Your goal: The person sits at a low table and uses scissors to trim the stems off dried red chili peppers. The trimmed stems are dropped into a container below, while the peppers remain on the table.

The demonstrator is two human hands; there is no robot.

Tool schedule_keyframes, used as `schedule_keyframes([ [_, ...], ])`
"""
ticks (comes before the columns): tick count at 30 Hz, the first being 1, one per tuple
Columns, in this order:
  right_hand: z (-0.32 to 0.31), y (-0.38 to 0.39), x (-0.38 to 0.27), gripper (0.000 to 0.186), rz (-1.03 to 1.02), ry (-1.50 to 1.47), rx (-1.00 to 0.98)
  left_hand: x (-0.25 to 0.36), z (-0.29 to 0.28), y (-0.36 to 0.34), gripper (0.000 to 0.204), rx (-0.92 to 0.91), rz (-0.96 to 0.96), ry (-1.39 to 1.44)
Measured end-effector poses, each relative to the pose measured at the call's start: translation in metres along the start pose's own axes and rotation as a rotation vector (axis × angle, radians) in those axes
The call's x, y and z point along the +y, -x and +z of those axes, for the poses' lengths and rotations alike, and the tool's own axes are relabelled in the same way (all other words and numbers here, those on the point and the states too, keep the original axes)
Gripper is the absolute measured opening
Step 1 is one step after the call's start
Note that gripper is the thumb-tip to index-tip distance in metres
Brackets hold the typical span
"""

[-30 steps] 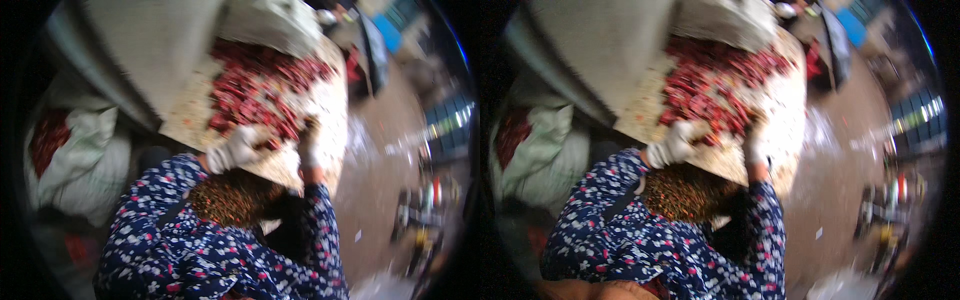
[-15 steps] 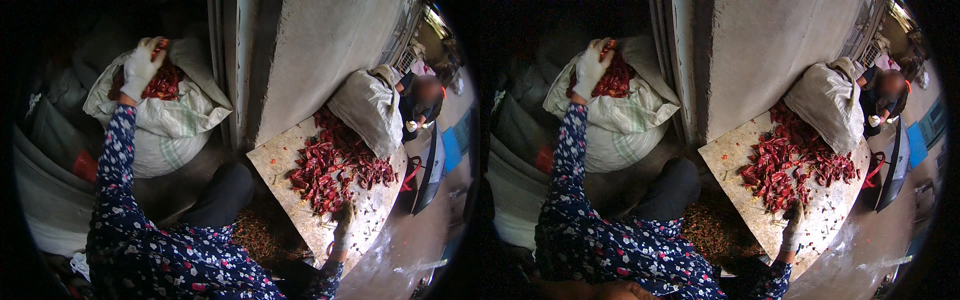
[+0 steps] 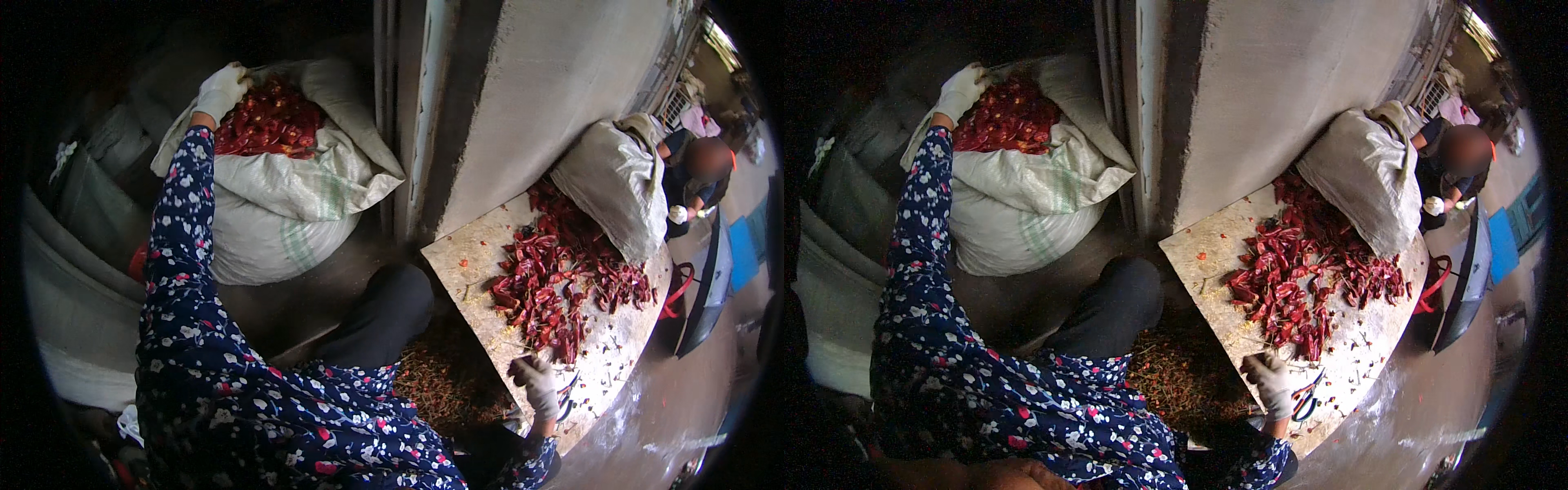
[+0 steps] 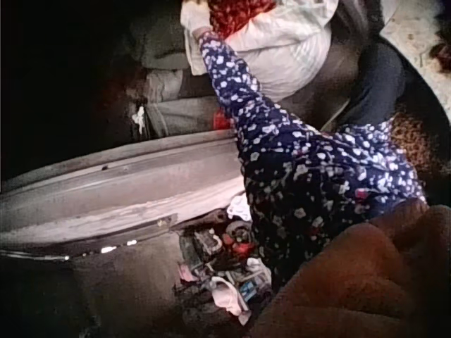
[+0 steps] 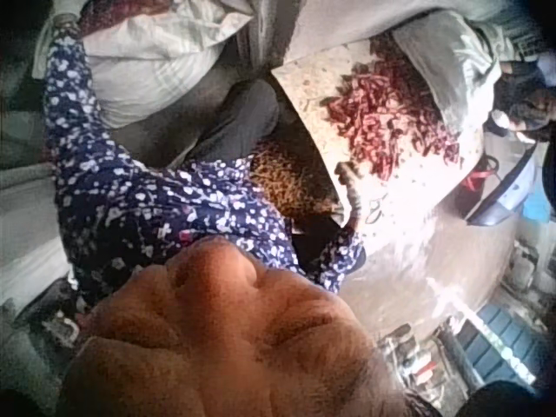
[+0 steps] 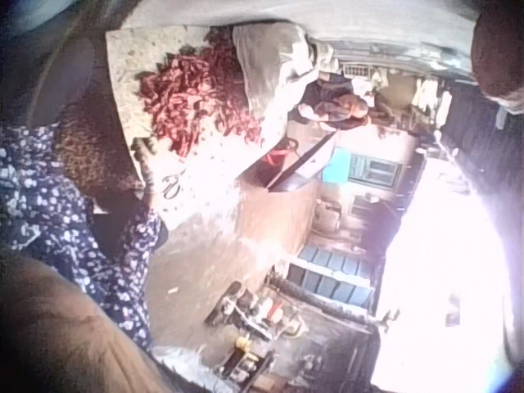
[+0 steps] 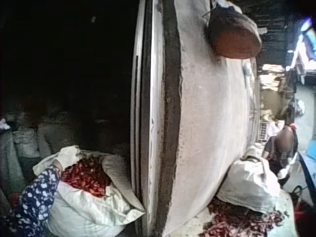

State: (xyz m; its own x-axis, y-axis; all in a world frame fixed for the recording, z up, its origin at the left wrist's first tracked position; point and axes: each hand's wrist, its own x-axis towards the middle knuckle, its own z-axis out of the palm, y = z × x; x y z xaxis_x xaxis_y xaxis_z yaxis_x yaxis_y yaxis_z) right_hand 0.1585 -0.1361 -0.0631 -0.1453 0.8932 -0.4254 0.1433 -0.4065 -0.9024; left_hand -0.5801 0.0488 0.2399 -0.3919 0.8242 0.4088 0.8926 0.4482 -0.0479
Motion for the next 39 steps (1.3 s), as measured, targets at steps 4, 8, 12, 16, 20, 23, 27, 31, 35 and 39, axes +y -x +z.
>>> schedule_keyframes([
  [4,0.008,-0.004,0.018,0.021,0.078,0.245,-0.240,0.042,0.001,0.097,0.040,0.270,0.316,0.227],
  [8,0.005,-0.013,0.035,0.032,0.121,0.254,-0.232,0.083,0.052,0.187,0.085,-0.037,0.803,-0.398],
  [12,-0.004,-0.012,0.039,0.041,-0.112,0.630,-0.071,0.092,0.069,0.179,0.061,-0.151,0.581,-0.515],
  [16,-0.006,-0.004,0.030,0.042,-0.168,0.826,-0.001,0.082,0.038,0.149,0.030,0.078,0.212,0.500],
  [20,0.000,0.003,0.017,0.039,-0.198,0.774,0.052,0.079,-0.003,0.107,0.026,0.450,0.283,1.117],
  [23,0.001,0.005,0.008,0.037,-0.187,0.773,0.038,0.083,-0.011,0.105,0.037,0.139,0.247,1.034],
  [27,0.000,0.005,0.011,0.039,-0.215,0.838,0.049,0.126,0.016,0.160,0.056,-0.184,0.447,0.332],
  [31,-0.003,-0.004,0.030,0.033,-0.232,0.712,0.093,0.181,0.002,0.209,0.076,-0.137,0.593,-0.220],
  [35,-0.010,-0.006,0.039,0.023,-0.156,0.907,0.017,0.272,-0.007,0.255,0.057,0.015,1.084,0.308],
  [39,-0.003,0.002,0.022,0.023,-0.223,1.062,-0.051,0.381,0.036,0.291,0.034,-0.406,1.322,0.657],
])
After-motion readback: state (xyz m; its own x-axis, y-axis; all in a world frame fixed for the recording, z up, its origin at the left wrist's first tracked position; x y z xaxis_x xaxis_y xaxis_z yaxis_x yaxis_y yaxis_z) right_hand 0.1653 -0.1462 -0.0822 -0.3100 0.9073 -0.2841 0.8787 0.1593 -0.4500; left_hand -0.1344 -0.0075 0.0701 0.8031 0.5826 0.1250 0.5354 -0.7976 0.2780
